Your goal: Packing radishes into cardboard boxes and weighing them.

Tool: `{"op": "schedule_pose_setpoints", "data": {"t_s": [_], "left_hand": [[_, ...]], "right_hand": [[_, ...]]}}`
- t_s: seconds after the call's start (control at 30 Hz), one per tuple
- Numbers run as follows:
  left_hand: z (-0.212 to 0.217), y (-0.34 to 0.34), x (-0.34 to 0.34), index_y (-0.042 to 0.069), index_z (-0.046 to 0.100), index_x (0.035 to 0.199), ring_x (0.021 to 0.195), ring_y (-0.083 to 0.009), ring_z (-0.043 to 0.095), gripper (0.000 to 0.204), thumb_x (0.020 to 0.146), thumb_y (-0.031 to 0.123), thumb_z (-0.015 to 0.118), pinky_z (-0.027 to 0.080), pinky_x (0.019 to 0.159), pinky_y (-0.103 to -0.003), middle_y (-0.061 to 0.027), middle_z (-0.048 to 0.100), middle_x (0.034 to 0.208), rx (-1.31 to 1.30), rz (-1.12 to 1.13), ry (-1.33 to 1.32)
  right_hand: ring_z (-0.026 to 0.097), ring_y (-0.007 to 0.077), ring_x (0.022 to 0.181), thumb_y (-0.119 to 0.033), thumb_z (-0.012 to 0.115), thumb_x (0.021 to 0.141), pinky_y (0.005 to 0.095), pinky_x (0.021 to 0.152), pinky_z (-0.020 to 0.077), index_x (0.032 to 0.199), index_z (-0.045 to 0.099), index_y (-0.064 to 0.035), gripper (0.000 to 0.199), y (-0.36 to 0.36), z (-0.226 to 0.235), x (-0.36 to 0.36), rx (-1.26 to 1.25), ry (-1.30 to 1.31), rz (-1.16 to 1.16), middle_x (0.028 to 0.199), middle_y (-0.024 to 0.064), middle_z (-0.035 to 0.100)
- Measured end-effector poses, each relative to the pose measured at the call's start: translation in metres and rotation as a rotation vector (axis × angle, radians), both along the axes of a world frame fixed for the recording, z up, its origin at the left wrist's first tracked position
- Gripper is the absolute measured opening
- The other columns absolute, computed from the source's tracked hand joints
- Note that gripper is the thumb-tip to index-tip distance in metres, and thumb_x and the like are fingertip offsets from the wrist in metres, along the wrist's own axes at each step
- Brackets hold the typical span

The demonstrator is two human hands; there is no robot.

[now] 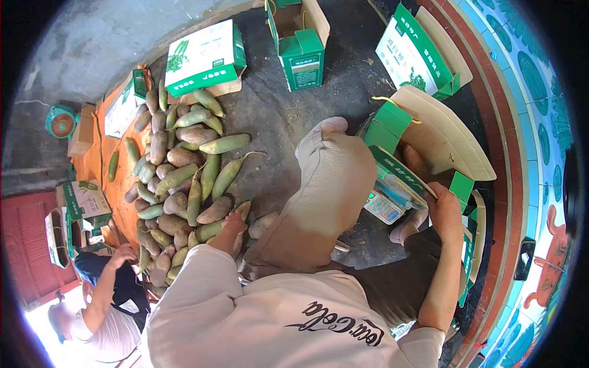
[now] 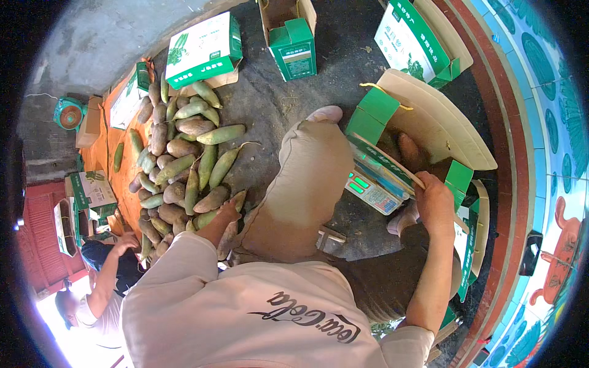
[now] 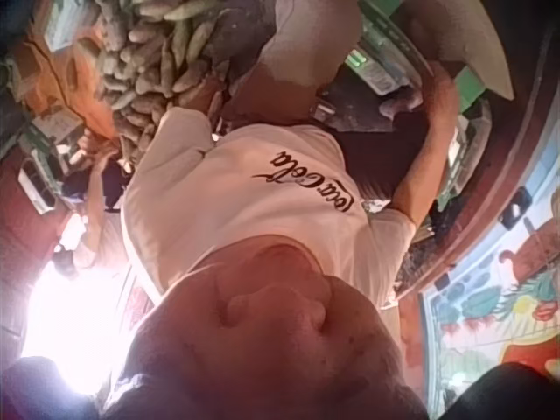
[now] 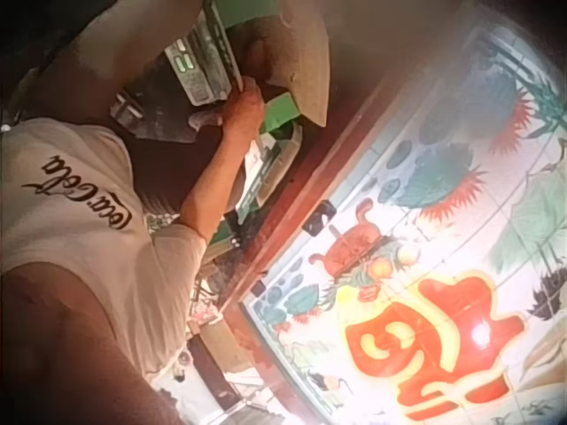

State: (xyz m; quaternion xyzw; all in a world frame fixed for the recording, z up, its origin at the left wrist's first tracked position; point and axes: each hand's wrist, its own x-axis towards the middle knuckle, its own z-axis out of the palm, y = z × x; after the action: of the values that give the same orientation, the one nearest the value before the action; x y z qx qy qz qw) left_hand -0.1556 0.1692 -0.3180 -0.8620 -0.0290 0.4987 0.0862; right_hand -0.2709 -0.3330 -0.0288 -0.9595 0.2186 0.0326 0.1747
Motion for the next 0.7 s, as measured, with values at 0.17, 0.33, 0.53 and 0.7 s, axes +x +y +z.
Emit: {"op": "schedule_pose_setpoints", "data": {"t_s": [0.17, 0.33, 0.53, 0.7], "left_hand": [[-0.003, 0.011, 0.0, 0.013, 0.033, 0.134, 0.126, -0.0299, 0.04, 0.069, 0.075, 0.024, 0.066, 0.038, 0.099, -0.045, -0.0117, 0.043, 0.132, -0.011, -0.103, -0.05], [-0.009, 0.039, -0.013, 0.012, 0.045, 0.127, 0.123, -0.0284, 0.042, 0.051, 0.082, 0.032, 0.059, 0.04, 0.096, -0.042, -0.0071, 0.049, 0.126, 0.033, -0.323, -0.081], [0.0, 0.044, -0.02, 0.016, 0.058, 0.12, 0.126, -0.0297, 0.034, 0.049, 0.078, 0.041, 0.062, 0.037, 0.098, -0.044, -0.0076, 0.044, 0.129, 0.095, -0.579, 0.018], [0.002, 0.051, -0.041, 0.023, 0.06, 0.12, 0.134, -0.0348, 0.019, 0.056, 0.069, 0.045, 0.07, 0.03, 0.101, -0.052, -0.0107, 0.03, 0.142, 0.109, -0.626, -0.057]], "right_hand": [[0.059, 0.0358, 0.084, -0.008, 0.058, 0.081, 0.0415, 0.072, 0.0461, 0.093, 0.06, -0.0054, 0.012, 0.004, 0.006, 0.004, 0.013, -0.005, -0.003, 0.087, 0.0167, 0.062], [0.06, 0.0347, 0.084, -0.009, 0.057, 0.081, 0.0426, 0.072, 0.0467, 0.091, 0.061, -0.0063, 0.01, 0.004, 0.008, 0.003, -0.022, 0.01, -0.03, 0.087, 0.0153, 0.062], [0.06, 0.0327, 0.083, -0.011, 0.059, 0.08, 0.0417, 0.072, 0.0483, 0.091, 0.06, -0.0084, 0.011, 0.003, 0.0, 0.0, -0.05, -0.007, 0.031, 0.086, 0.0131, 0.063], [0.061, 0.0309, 0.082, -0.013, 0.059, 0.08, 0.0413, 0.07, 0.0486, 0.089, 0.06, -0.0092, 0.009, 0.003, 0.0, -0.005, -0.094, -0.016, 0.029, 0.082, 0.0119, 0.062]]}}
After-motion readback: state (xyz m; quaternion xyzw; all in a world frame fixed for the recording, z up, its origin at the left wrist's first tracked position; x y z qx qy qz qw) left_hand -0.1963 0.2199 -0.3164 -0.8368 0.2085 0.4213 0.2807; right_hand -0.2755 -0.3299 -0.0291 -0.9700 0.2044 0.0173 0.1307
